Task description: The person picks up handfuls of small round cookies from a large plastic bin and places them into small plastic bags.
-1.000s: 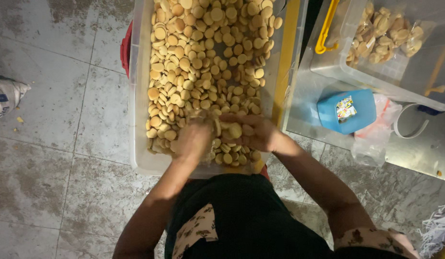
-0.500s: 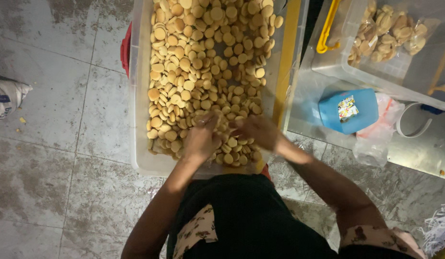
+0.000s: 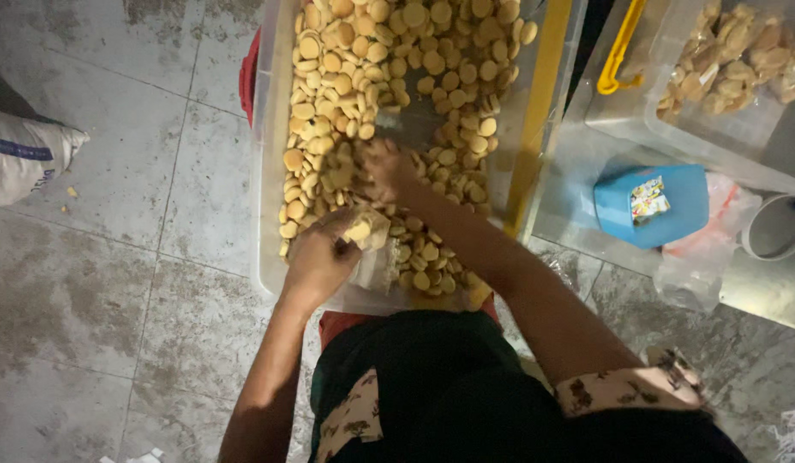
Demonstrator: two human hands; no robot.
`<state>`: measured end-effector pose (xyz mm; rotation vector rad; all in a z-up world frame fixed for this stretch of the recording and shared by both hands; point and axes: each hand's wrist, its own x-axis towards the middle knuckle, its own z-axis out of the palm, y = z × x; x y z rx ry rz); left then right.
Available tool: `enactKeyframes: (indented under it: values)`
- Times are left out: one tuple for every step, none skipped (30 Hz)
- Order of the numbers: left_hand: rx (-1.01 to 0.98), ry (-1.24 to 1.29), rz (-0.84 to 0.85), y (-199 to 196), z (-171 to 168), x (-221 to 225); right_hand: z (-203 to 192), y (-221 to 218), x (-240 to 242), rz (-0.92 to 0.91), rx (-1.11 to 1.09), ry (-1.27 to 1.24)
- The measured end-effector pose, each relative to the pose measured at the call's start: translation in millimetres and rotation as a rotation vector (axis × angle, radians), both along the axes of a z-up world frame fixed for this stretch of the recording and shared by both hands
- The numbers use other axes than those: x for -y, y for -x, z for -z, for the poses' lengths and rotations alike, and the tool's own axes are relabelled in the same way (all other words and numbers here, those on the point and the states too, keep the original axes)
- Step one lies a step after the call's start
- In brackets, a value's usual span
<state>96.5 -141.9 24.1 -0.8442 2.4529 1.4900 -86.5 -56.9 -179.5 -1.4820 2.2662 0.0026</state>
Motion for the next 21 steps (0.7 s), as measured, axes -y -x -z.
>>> enactKeyframes:
  values:
    - [0.002,-0.012,0.003,1.5,-5.2,2.7,1.6,2.3,-3.8,-0.065,-0.017,-0.073]
    - [0.009,-0.031,0.01,2.4,-10.3,5.0,1.3,5.1,-8.1,-0.204,-0.082,-0.24]
    - [0.017,-0.047,0.023,2.1,-14.3,6.4,0.5,5.1,-12.3,-0.173,-0.052,-0.228]
    - [0.025,-0.064,0.035,2.3,-17.4,6.3,-1.6,5.1,-16.5,-0.141,-0.023,-0.216]
    - [-0.074,-0.027,0.046,2.1,-20.6,6.4,-5.3,3.7,-18.7,-0.106,0.009,-0.203]
    - [-0.172,0.01,0.057,1.0,-23.8,5.6,-10.2,2.4,-20.0,-0.07,0.04,-0.189]
    - [-0.269,0.042,0.068,-0.1,-25.8,5.0,-16.6,1.1,-22.6,-0.035,0.073,-0.18]
    - [-0.257,0.032,0.076,-0.9,-26.6,6.6,-23.6,-0.1,-24.8,0.0,0.105,-0.171]
    - [-0.247,0.021,0.078,-2.4,-26.5,6.8,-30.9,1.3,-29.2,0.064,0.171,-0.235]
    - [-0.238,0.01,0.081,-3.6,-25.7,6.6,-38.2,5.6,-35.0,0.131,0.233,-0.28]
    - [-0.244,0.023,0.08,-3.9,-24.5,6.6,-45.5,13.1,-43.1,0.235,0.346,-0.294]
    - [-0.249,0.036,0.08,-4.1,-23.2,6.6,-52.0,21.5,-51.7,0.347,0.474,-0.293]
    - [-0.253,0.049,0.08,-4.4,-22.2,7.0,-57.6,29.1,-61.3,0.472,0.62,-0.279]
    - [-0.258,0.066,0.085,-4.2,-21.1,7.2,-62.0,35.2,-70.8,0.627,0.843,-0.205]
    - [-0.263,0.082,0.092,-3.6,-20.3,7.5,-65.0,38.8,-79.8,0.805,1.096,-0.108]
    - [-0.268,0.097,0.099,-3.1,-19.8,7.3,-66.9,41.0,-88.5,1.0,1.357,-0.003]
    - [-0.253,0.087,0.093,-1.3,-19.1,7.0,-67.5,43.3,-95.3,1.101,1.554,0.077]
    - [-0.238,0.077,0.086,0.4,-18.9,6.7,-67.5,43.8,-101.9,1.19,1.736,0.138]
    - [-0.22,0.067,0.078,1.0,-19.4,6.5,-66.4,41.9,-106.0,1.26,1.878,0.179]
    - [-0.182,0.042,0.065,2.1,-19.7,6.8,-65.1,40.1,-109.8,1.287,1.965,0.198]
    - [-0.141,0.019,0.052,2.5,-20.2,7.2,-63.2,37.0,-112.1,1.301,2.034,0.213]
